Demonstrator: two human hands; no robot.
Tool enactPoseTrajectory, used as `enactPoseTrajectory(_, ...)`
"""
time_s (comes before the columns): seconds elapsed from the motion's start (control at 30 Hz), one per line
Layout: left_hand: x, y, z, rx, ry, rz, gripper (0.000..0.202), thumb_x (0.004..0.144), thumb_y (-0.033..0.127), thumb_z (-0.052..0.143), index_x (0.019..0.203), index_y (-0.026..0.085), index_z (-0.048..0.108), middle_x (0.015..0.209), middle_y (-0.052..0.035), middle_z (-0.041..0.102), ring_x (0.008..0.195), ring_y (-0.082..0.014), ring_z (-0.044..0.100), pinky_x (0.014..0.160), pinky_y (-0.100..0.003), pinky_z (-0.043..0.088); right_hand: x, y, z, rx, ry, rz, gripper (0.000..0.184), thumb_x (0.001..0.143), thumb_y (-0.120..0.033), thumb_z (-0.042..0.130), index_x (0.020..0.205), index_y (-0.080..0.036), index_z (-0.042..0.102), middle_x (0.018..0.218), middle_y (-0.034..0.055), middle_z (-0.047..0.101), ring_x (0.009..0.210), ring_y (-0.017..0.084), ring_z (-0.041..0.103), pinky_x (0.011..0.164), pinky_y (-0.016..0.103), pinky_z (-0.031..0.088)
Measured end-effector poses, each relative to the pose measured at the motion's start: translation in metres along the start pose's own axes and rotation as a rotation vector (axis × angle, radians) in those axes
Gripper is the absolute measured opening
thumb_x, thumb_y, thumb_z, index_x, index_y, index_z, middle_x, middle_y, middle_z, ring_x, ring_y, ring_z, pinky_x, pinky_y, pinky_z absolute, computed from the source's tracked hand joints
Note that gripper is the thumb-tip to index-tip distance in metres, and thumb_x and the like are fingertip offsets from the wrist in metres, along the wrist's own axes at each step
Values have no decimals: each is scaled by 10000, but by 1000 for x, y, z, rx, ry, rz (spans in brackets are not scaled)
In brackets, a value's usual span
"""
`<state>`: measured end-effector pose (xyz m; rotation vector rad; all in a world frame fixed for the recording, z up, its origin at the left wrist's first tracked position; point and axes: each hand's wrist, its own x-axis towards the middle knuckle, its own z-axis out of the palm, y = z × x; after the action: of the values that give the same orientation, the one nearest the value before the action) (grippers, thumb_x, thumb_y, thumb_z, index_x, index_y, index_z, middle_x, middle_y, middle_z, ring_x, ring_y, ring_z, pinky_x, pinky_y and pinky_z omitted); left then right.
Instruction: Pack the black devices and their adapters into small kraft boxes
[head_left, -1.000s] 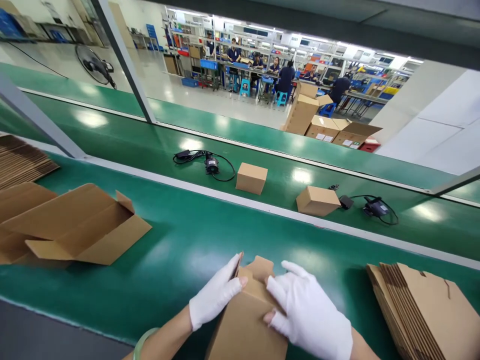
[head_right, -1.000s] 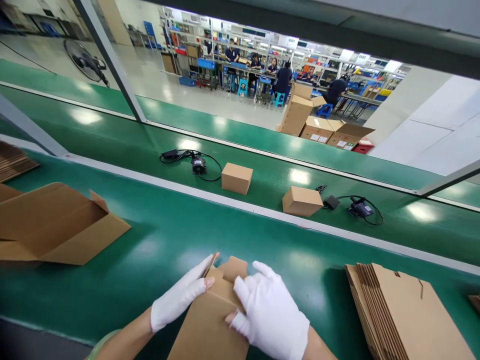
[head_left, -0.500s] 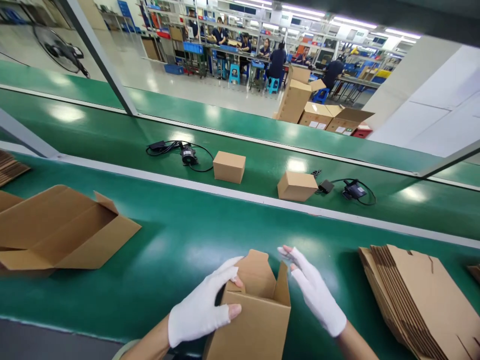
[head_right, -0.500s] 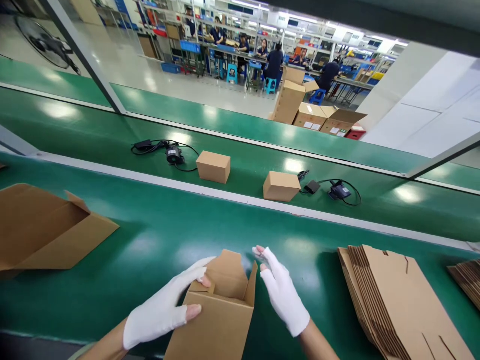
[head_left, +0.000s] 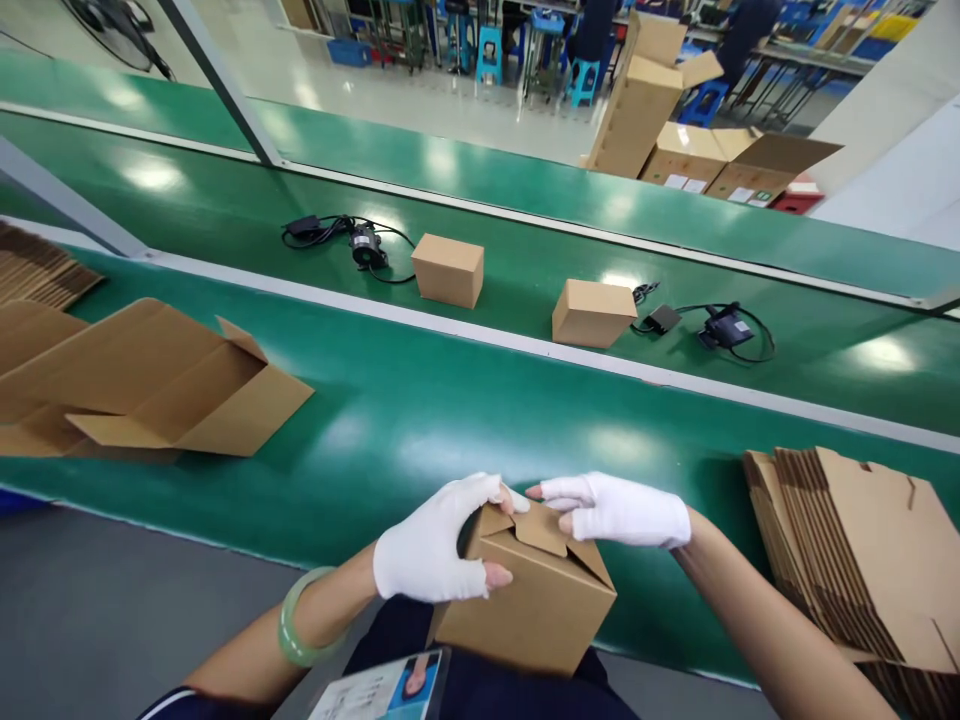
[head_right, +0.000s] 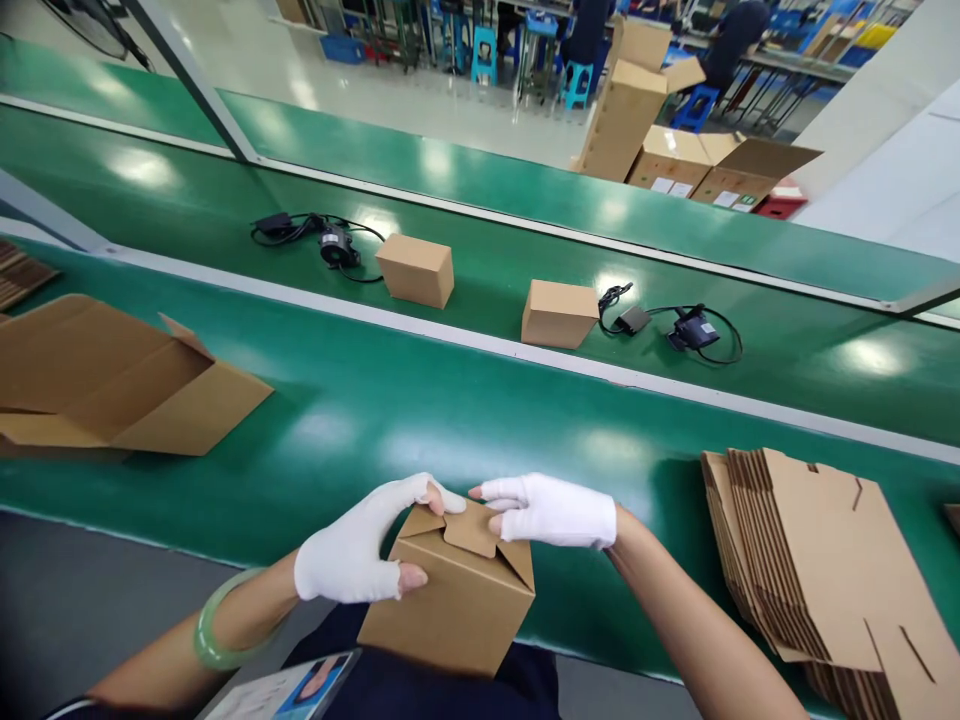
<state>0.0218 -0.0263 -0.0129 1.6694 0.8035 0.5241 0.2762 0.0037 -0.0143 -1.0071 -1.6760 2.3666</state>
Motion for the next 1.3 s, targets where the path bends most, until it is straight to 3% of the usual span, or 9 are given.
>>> enactPoseTrajectory(0.3, -1, -1, -1, -36, -10, -1, 495, 683, 450, 646, 1081, 186, 515, 1071, -84, 564, 955, -254, 549, 883, -390, 431, 23, -34, 33, -1018, 252, 193, 266, 783, -407, 566, 958, -214, 620, 645, 2, 593, 559, 189, 535, 502, 267, 338)
enactPoseTrajectory(0.4, 1, -1, -19, -127, 103, 50, 416, 727, 447, 613, 1035, 174, 552, 1117, -95, 566, 1021, -273, 537, 924, -398, 416, 15, -26, 16, -693, 407, -47, 303, 841, -429, 468, 978, -210, 627, 860, 44, 659, 778, 216, 607, 683, 316, 455)
enactPoseTrajectory(0.53, 14, -9, -43, -461, 687, 108, 391, 813, 482, 504, 1045, 174, 570, 1161, -94, 576, 1061, -273, 535, 918, -401, 439, 4, 2, -1, -140, 931, -199, 386, 823, -530, 514, 1006, -200, 596, 1067, 88, 640, 1016, 241, 579, 933, 408, 410)
enactPoseTrajectory(0.63, 29, -24, -40, -708, 953, 223, 446, 813, 466, 517, 1165, 192, 517, 1182, -88, 577, 1090, -265, 537, 911, -389, 463, 14, 30, 14, 191, 598, -200, 636, 739, -672, 564, 1116, -161, 523, 1094, 170, 627, 943, 276, 619, 852, 441, 466)
enactPoseTrajectory(0.73, 38, -40, -24, -672, 851, 262, 561, 766, 467, 593, 1243, 203, 458, 1274, -98, 516, 1179, -284, 480, 982, -404, 417, 36, 42, 33, 312, 415, -218, 824, 738, -827, 288, 1136, -135, 493, 1055, 209, 631, 816, 273, 653, 712, 417, 513)
enactPoseTrajectory(0.87, 26, -43, -17, -236, 795, 184, 677, 741, 513, 623, 1283, 184, 385, 1375, -132, 380, 1271, -287, 366, 1046, -401, 340, 49, 23, 25, 60, 847, -124, 573, 759, -734, 326, 831, -188, 481, 673, 107, 646, 507, 212, 593, 507, 333, 469)
enactPoseTrajectory(0.97, 7, -28, -28, 140, 866, 61, 623, 680, 587, 643, 1109, 177, 453, 1080, -101, 545, 959, -231, 546, 850, -341, 455, 40, -2, 9, -105, 956, -93, 308, 772, -517, 506, 722, -217, 455, 547, 12, 578, 464, 180, 539, 518, 297, 425)
enactPoseTrajectory(1.07, -6, -16, -44, 319, 629, -179, 446, 707, 592, 597, 873, 190, 497, 648, 15, 527, 571, -150, 497, 568, -271, 418, 40, -20, 3, -292, 929, -67, 199, 784, -350, 537, 663, -222, 444, 503, -31, 527, 463, 156, 510, 542, 270, 394)
enactPoseTrajectory(1.3, -16, -52, -70, -285, 620, -287, 482, 814, 617, 430, 939, 161, 524, 810, -59, 600, 692, -200, 557, 637, -308, 475, 78, -10, -33, -354, 711, -24, 365, 883, -454, 339, 808, -170, 556, 661, 28, 642, 595, 176, 622, 608, 280, 485)
